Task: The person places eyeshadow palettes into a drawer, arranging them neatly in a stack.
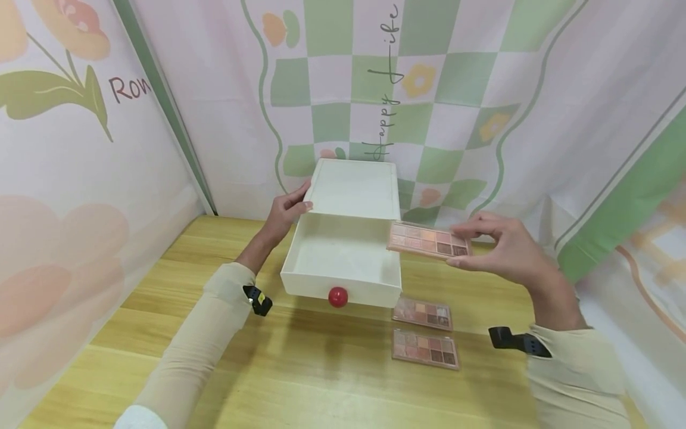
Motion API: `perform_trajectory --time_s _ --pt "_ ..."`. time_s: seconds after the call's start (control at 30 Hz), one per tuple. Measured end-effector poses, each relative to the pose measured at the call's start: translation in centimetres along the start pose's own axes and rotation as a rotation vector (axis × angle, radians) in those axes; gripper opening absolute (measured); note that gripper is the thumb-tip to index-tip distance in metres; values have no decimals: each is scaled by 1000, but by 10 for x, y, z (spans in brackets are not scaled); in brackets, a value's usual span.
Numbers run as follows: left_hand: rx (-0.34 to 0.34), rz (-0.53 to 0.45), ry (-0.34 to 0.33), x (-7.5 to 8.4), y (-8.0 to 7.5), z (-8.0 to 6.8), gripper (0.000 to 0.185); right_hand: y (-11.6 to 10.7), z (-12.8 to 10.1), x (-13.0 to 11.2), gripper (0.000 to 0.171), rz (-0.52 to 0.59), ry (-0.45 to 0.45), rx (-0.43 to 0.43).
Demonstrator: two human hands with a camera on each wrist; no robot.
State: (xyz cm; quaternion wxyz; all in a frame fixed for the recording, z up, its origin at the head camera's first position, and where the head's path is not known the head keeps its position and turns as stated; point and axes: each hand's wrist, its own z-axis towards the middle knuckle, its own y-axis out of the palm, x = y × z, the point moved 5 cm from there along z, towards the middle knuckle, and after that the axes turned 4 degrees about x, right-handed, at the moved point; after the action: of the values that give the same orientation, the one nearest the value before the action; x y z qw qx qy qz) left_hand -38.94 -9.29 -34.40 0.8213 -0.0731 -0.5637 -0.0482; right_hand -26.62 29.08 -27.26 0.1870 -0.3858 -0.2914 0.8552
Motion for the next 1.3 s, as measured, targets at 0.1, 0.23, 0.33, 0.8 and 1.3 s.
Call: perform_trajectory --time_s 0.1,0.23,0.33,0.8,1.3 --pt "4 -2 -1 0 0 0 64 6 6 -10 53 -83 -18 7" --pt "4 -8 -6 0 0 -1 63 16 14 -20 54 -105 -88 -1" --pt "0 -7 -13 0 -1 -1 62 25 20 -25 54 -61 -140 -16" --pt "14 4 -8 1 -2 -2 60 59 40 -44 46 -41 -74 -64" --pt "23 3 -26 2 0 -1 62 84 52 -54 45 -42 -81 -147"
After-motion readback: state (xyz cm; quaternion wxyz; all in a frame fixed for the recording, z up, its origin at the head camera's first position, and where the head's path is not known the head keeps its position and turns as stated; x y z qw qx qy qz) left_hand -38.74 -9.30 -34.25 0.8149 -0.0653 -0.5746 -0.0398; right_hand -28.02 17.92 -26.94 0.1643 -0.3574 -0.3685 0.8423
